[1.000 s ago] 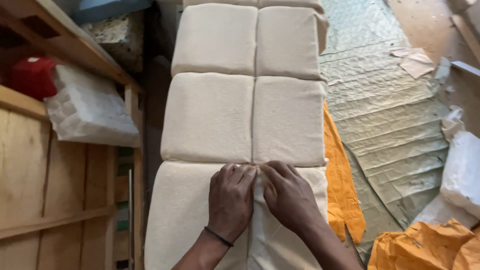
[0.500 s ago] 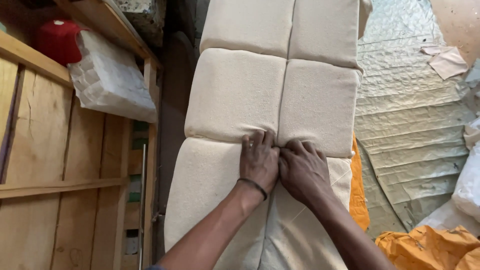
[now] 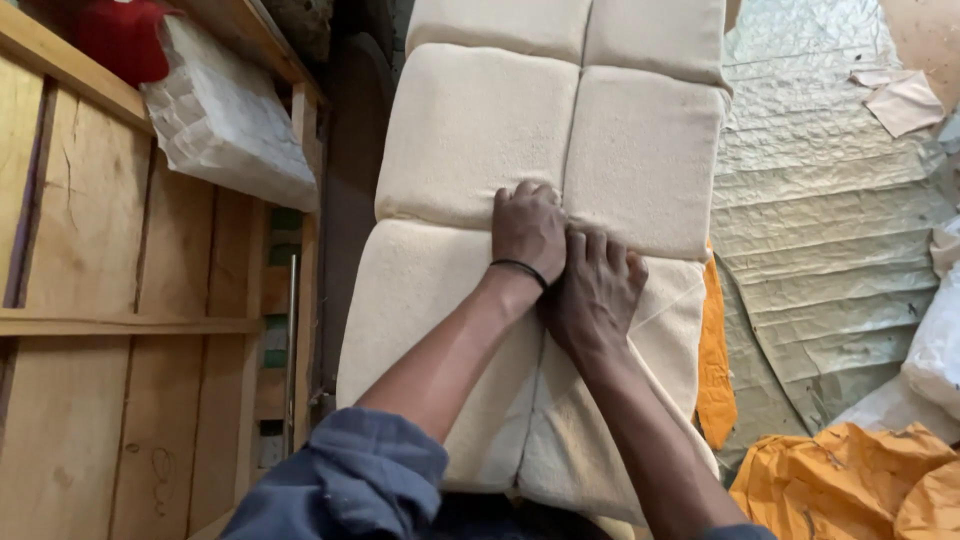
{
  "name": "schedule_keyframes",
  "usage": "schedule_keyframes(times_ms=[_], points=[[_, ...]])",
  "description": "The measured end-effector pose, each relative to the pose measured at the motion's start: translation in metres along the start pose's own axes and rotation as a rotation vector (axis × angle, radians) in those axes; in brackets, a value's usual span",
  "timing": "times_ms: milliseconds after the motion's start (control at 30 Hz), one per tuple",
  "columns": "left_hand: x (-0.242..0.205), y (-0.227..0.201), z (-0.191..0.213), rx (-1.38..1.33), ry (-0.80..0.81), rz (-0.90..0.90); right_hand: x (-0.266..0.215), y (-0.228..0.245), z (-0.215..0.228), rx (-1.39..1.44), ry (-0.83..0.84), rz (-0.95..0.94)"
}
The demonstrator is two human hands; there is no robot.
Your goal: Sewing and tightening threads to create a tufted pattern on a fabric-covered foam cushion.
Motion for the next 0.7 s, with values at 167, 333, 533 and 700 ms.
schedule_keyframes(times_ms=[167,333,533,700], points=[[-0.064,0.019,0.041,-0.327,-0.147,-0.049,-0.03,0.007,0.018,0.076,-0.056,0.015],[-0.15,0.02,0.079,-0.548,-0.163,-0.162,-0.173,0.036,0.039,-0.113,-0.056,0.261],[-0.187,0.01,0.092,-0.583,-0.092,-0.154,-0.222,0.026,0.041,0.01,-0.001,0.135],[-0.219,0.007,0.112,-0.591,-0.072,-0.163,-0.216,-0.006,0.086,0.44,0.023,0.147]])
Point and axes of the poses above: each hand's wrist, its own x-axis towards the middle knuckle, its own z-axis out of the back of the hand, y = z × x, the point moved 3 cm from there along x, towards the middle knuckle
